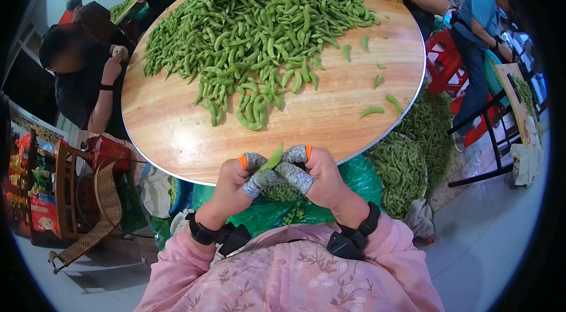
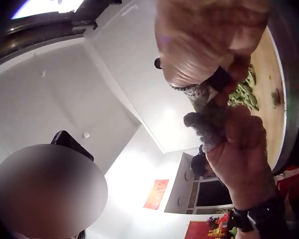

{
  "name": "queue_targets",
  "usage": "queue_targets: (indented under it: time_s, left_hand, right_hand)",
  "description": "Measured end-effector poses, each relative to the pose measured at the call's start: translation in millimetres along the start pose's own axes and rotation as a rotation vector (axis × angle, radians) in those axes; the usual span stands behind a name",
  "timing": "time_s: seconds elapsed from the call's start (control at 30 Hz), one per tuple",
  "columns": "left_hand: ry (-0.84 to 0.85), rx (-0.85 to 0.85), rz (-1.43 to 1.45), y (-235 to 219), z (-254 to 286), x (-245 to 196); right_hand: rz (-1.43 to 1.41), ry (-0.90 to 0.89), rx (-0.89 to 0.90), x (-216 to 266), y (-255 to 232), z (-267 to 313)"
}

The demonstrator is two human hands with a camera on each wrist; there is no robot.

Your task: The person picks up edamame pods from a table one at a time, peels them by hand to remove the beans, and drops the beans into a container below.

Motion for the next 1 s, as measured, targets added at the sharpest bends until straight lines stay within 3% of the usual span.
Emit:
queue_targets:
  time_s: [0.03, 0.07, 0.13, 0.27, 0.37, 0.43, 0.5, 0.57, 0.63, 0.7, 0.77, 0.8, 0.87, 1.0]
  left_hand:
    - [-0.054, 0.061, 0.237, 2, 1, 2]
    - [-0.053, 0.059, 0.236, -1, 3, 4]
    - [-0.235, 0.094, 0.589, 1, 8, 17]
    - [-0.186, 0.092, 0.325, 0, 9, 7]
    - [-0.138, -0.014, 0.203, 1, 11, 2]
    - [-0.02, -0.034, 0.0, 1, 12, 3]
    - [-0.04, -0.003, 0.006, 1, 14, 5]
    - [-0.102, 0.035, 0.254, 6, 17, 11]
    - [-0.124, 0.034, 0.253, 7, 20, 14]
    - [-0.148, 0.03, 0.254, 11, 23, 14]
    - [-0.195, -0.065, 0.37, 15, 24, 12]
    - [-0.197, -0.067, 0.372, 16, 25, 16]
    - [0.006, -0.077, 0.049, 12, 25, 15]
    - [-0.083, 0.05, 0.204, 11, 29, 12]
  right_hand:
    - [-0.072, -0.001, 0.005, -3, 1, 0]
    - [-0.072, -0.002, 0.007, -6, 1, 0]
    - [-0.127, -0.037, 0.049, -7, 2, 0]
    - [-0.113, 0.018, 0.056, 1, 6, -1]
    - [0.079, 0.027, 0.07, 5, 8, 1]
    - [0.199, 0.056, 0.064, 7, 9, 2]
    - [0.215, 0.075, 0.091, 6, 8, 0]
    - [0.232, 0.101, 0.114, 2, 7, 2]
    - [0.067, 0.136, 0.086, -6, 6, 1]
    - [0.074, 0.153, 0.068, -8, 5, 1]
    - [0.081, 0.173, 0.05, -8, 4, 3]
    - [0.148, 0.171, 0.073, -4, 7, 4]
    - [0.217, 0.169, 0.102, -2, 9, 5]
    - [0.074, 0.183, 0.117, -8, 8, 8]
Point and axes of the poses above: each hand's wrist, its own z-axis away from the middle knuckle, its own y-axis out of the palm, x = y × z, the point moved 6 cm from there along -z, towards the middle knuckle, and after that the axes turned 6 degrees about -z, right-handed, at the moved point
